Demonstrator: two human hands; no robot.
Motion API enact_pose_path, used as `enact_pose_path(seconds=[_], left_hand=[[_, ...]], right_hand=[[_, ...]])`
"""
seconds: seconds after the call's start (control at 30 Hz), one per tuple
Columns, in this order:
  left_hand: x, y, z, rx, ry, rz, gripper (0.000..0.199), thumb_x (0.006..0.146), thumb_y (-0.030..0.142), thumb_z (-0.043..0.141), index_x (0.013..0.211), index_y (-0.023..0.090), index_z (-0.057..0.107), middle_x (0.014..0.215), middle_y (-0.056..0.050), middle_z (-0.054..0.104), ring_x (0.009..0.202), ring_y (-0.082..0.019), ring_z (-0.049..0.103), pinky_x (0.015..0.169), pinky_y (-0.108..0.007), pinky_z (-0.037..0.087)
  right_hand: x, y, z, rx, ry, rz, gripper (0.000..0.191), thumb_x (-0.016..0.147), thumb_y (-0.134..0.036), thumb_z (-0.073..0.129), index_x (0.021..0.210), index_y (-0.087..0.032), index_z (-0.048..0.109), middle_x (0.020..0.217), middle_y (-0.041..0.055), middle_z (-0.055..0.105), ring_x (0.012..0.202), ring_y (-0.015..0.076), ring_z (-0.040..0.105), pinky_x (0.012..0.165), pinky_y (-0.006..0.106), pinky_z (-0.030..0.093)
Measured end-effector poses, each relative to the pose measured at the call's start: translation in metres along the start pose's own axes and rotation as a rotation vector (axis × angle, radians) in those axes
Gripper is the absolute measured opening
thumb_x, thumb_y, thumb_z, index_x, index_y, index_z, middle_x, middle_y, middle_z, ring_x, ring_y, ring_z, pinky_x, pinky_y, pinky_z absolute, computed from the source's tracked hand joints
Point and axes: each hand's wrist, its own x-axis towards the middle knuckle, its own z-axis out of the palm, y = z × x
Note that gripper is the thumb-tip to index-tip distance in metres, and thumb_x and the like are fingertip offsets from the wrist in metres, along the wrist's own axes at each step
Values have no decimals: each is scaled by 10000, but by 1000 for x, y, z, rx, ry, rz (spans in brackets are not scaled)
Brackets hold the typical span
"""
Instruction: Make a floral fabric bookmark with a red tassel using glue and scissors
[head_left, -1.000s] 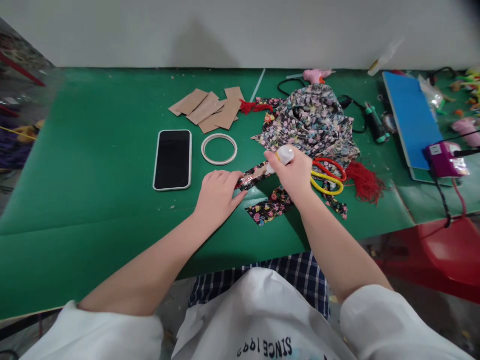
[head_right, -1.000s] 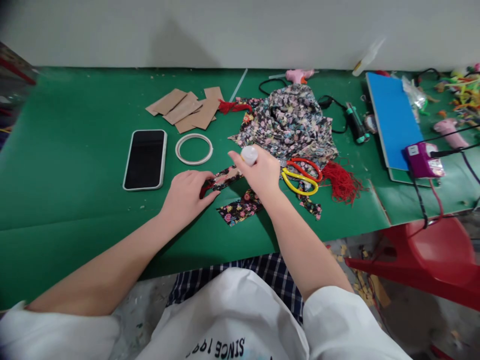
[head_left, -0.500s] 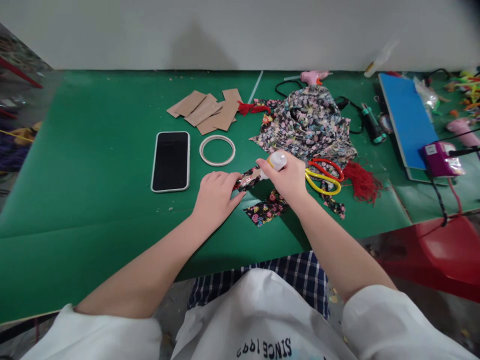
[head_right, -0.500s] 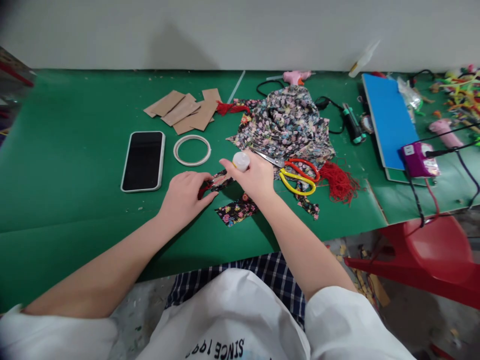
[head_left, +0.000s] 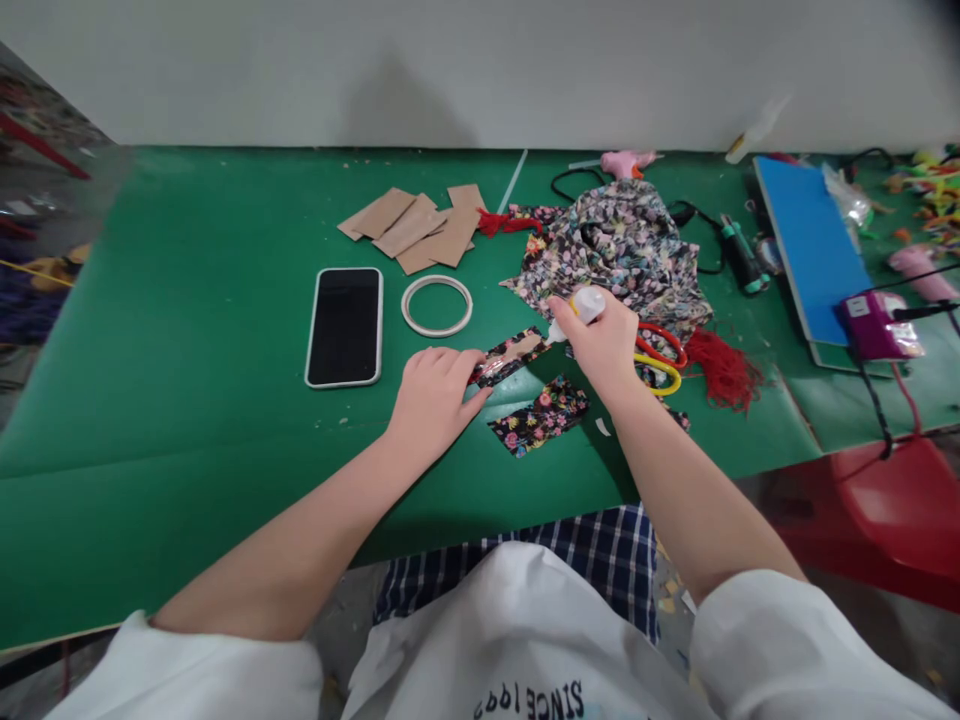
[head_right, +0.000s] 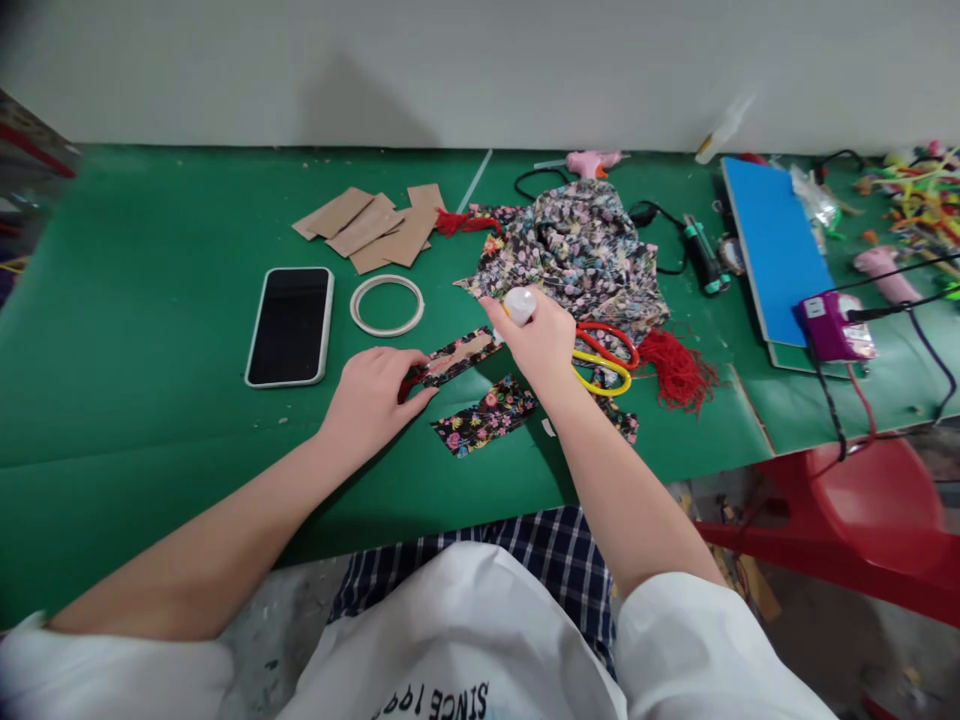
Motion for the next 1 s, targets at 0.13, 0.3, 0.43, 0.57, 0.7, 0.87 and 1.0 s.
enact_pose_path(seconds=[0.13, 0.3, 0.43, 0.57, 0.7, 0.87, 1.0], left_hand=[[0, 1, 0, -12, -10, -4, 302, 834, 373, 524, 1061, 173, 531, 951, -81, 623, 941, -262, 541, 837, -384, 384], [1, 1, -1, -18, -13, -9, 286, 828, 366, 536, 1050, 185, 532, 945, -73, 622, 931, -258, 541, 827, -379, 388], [1, 0, -1, -26, -10, -4, 278, 825, 362, 540, 1039, 184, 535, 946, -72, 621, 928, -252, 540, 827, -376, 389], [0, 0, 0, -16, 4, 0, 271, 825, 361, 540, 1031, 184, 539, 934, -70, 621, 917, -251, 540, 825, -380, 386], [0, 2, -1, 14, 26, 0, 258, 826, 361, 542, 1018, 190, 543, 916, -64, 621, 906, -251, 541, 849, -394, 373], [0, 2, -2, 10, 23, -3, 250, 826, 354, 540, 1019, 195, 542, 920, -65, 621, 915, -250, 539, 869, -401, 367], [0, 1, -1, 5, 26, 3, 241, 828, 353, 539, 1014, 200, 540, 926, -66, 621, 921, -252, 541, 877, -404, 365]], right_hand=[[4, -2, 2, 20, -11, -3, 421, 722, -577, 564, 590, -187, 480, 570, -14, 503, 554, 120, 435, 584, 271, 341], [11, -2, 10, 14, -14, -59, 445, 734, -601, 532, 579, -195, 438, 556, -20, 467, 549, 116, 417, 583, 270, 339], [16, -4, 17, 24, -20, -100, 463, 739, -620, 513, 570, -201, 413, 549, -24, 448, 554, 117, 417, 585, 267, 343], [19, -6, 21, 36, -16, -103, 469, 727, -640, 513, 581, -203, 424, 554, -22, 460, 558, 120, 426, 588, 268, 351], [18, -6, 19, 44, -12, -108, 477, 730, -639, 513, 572, -203, 402, 553, -23, 453, 557, 117, 418, 588, 266, 350], [14, -2, 15, 36, -18, -95, 467, 745, -635, 499, 588, -199, 434, 552, -21, 461, 549, 118, 423, 577, 264, 348], [15, 1, 16, 27, -8, -94, 465, 740, -634, 506, 587, -199, 443, 546, -23, 464, 544, 121, 433, 573, 267, 354]])
